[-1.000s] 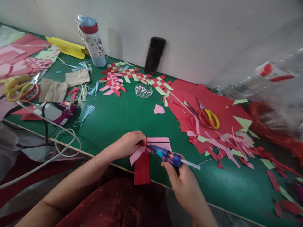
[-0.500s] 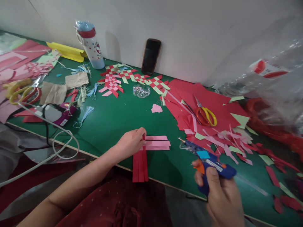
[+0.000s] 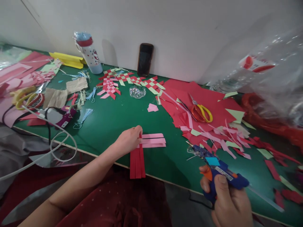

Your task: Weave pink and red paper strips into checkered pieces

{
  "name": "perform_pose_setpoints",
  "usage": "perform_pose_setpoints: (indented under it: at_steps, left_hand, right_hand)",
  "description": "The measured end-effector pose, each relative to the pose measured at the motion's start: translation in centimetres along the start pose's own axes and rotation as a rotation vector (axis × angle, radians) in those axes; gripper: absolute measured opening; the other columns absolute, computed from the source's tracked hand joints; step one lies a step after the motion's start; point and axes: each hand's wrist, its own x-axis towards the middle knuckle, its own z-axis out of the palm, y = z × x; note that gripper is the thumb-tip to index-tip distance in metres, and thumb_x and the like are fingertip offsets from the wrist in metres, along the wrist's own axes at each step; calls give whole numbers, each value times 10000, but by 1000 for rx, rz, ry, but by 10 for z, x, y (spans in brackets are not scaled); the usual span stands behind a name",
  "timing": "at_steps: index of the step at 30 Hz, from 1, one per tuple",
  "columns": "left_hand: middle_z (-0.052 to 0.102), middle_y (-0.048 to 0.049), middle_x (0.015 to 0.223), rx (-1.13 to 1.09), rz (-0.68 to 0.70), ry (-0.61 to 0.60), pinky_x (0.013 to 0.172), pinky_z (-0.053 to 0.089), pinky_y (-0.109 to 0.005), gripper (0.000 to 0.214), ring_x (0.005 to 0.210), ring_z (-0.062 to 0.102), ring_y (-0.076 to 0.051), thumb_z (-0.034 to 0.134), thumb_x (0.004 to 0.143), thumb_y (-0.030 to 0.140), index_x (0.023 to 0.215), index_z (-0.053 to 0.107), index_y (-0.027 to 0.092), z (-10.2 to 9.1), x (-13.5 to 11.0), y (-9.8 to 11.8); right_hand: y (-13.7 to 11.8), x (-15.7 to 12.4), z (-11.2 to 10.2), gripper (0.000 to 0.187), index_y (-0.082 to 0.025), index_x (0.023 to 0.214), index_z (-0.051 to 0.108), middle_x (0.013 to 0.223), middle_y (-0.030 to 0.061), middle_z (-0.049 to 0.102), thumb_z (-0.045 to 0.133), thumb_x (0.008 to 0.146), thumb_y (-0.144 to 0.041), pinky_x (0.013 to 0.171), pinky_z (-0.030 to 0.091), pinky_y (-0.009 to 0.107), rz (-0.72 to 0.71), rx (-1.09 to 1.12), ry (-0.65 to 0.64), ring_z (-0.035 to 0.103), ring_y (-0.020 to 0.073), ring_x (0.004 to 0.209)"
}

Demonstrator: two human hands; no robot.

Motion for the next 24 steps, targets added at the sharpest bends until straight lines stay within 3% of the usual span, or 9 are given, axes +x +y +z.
perform_pose_setpoints:
  at_steps: [9,12,16,20,22,24]
  left_hand:
    - [640,-51,850,-13,12,5,662,425,-289,160,753,615,-206,500,819,139,975,508,174,4,4,-2]
    - [651,-6,789,-68,65,-8,635,431,-250,151,717,618,-168,462,855,164,982,539,191,-6,3,-7]
    - [673,9,843,-102,117,46,632,451,-219,211,730,625,-133,393,892,170,945,594,207,-23,-3,-15]
    - [682,-45,1024,-37,175,143,876,464,-312,299,955,621,-180,371,907,121,999,647,187,-18,-11,-24]
    - [661,-59,1175,67,322,166,1019,399,-360,362,1139,566,-202,349,928,100,1097,656,189,-7,-17,-29]
    - [553,-41,1383,201,459,214,1110,321,-404,350,1356,396,-237,391,975,206,1257,597,225,5,-23,-35]
  right_hand:
    - [-9,-11,-6,374,-187,926,587,934,76,625,536,881,-555,551,424,297,30,-55,-12,481,120,579]
    - [-12,-12,-8,369,-191,928,591,896,68,616,532,883,-552,570,428,315,46,-57,0,467,124,566]
    - [-6,-11,-11,362,-187,876,597,778,33,578,540,879,-545,561,387,304,-38,-63,17,447,123,558]
    - [2,-10,-14,337,-186,887,603,790,26,583,525,903,-514,580,369,295,-49,-69,11,464,120,582]
    - [4,-11,-15,319,-191,897,599,801,25,586,532,901,-502,572,370,295,-40,-50,22,467,124,585]
    - [4,-11,-17,308,-196,897,597,776,23,580,539,895,-499,546,371,298,-34,-39,43,459,132,569]
